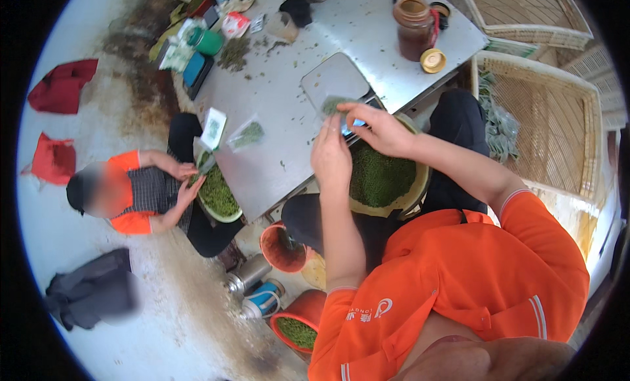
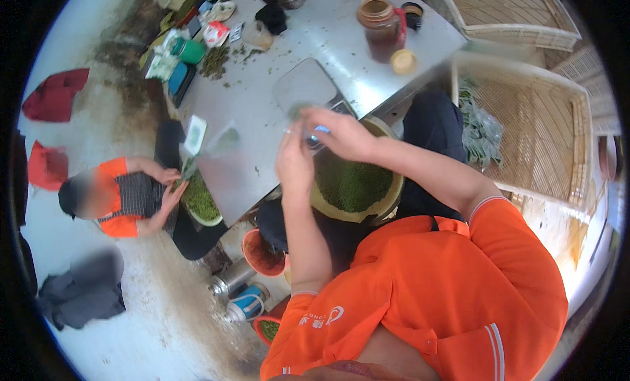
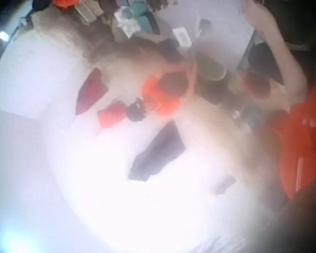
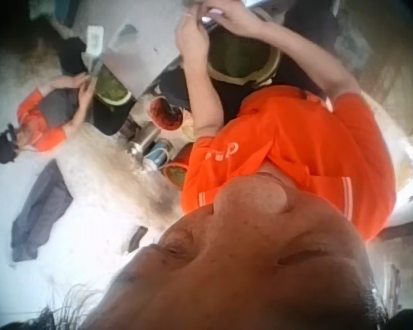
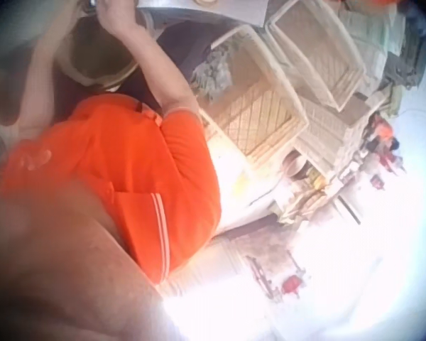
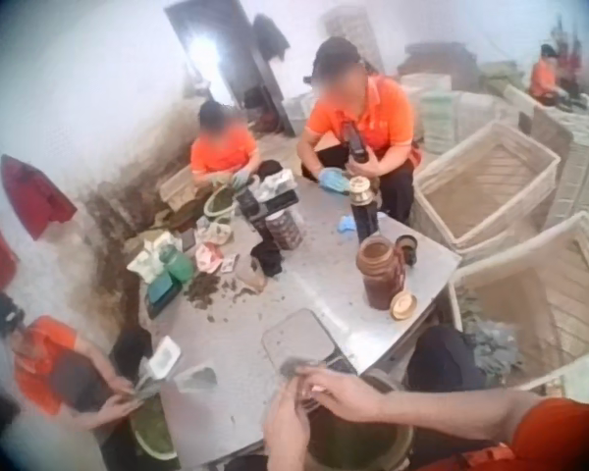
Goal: The person scoops green tea leaves from a large bowl into small plastic bags and weighs them on a digital scale. They adjust the amount of tea in each bag to reach a target weight, then set the filled bags aside on the table.
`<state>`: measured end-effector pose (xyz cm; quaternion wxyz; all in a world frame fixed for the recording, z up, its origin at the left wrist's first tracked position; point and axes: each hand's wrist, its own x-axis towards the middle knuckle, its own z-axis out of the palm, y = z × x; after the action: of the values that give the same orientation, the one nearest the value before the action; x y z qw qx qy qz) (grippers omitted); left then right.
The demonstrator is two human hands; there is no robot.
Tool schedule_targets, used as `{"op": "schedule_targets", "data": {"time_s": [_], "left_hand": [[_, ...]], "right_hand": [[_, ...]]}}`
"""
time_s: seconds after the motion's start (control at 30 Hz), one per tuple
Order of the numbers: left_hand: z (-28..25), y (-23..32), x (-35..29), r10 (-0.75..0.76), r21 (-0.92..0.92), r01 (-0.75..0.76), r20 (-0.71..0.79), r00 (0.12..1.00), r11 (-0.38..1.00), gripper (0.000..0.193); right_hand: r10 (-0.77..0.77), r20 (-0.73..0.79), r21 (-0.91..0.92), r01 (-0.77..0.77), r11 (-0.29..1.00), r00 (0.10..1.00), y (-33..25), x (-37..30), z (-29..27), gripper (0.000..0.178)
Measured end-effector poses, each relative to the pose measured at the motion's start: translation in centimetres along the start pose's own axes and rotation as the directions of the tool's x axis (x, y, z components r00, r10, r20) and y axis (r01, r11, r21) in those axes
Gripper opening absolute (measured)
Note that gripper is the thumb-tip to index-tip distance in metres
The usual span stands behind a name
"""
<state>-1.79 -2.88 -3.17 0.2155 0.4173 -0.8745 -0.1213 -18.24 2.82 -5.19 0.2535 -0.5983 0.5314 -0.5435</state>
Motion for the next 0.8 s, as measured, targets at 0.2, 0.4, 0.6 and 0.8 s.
{"op": "schedule_targets", "data": {"time_s": [0.2,0.4,0.6,0.8], "left_hand": [[-2.1,2.0,-0.6,0.133,0.166,-0.173,0.225,0.965,0.971,0.035],[-3.4,4.1,0.6,0.095,0.240,-0.161,0.266,0.959,0.957,0.033],[-3.6,5.2,-0.3,0.195,0.245,-0.230,0.158,0.968,0.942,0.026],[-4.5,5.9,-3.8,0.055,-0.192,-0.098,-0.220,0.974,0.976,0.013]], "right_hand": [[-0.048,-0.174,-0.372,-0.020,0.928,0.984,-0.5,-1.5,0.9,0.046],[-0.153,-0.160,-0.499,0.053,0.865,0.975,2.6,-0.2,1.9,0.036],[-0.284,-0.242,-0.534,0.118,0.837,0.928,2.8,-0.9,1.2,0.016],[-0.276,-0.313,-0.476,0.102,0.874,0.909,0.6,-4.2,-8.0,0.003]]}}
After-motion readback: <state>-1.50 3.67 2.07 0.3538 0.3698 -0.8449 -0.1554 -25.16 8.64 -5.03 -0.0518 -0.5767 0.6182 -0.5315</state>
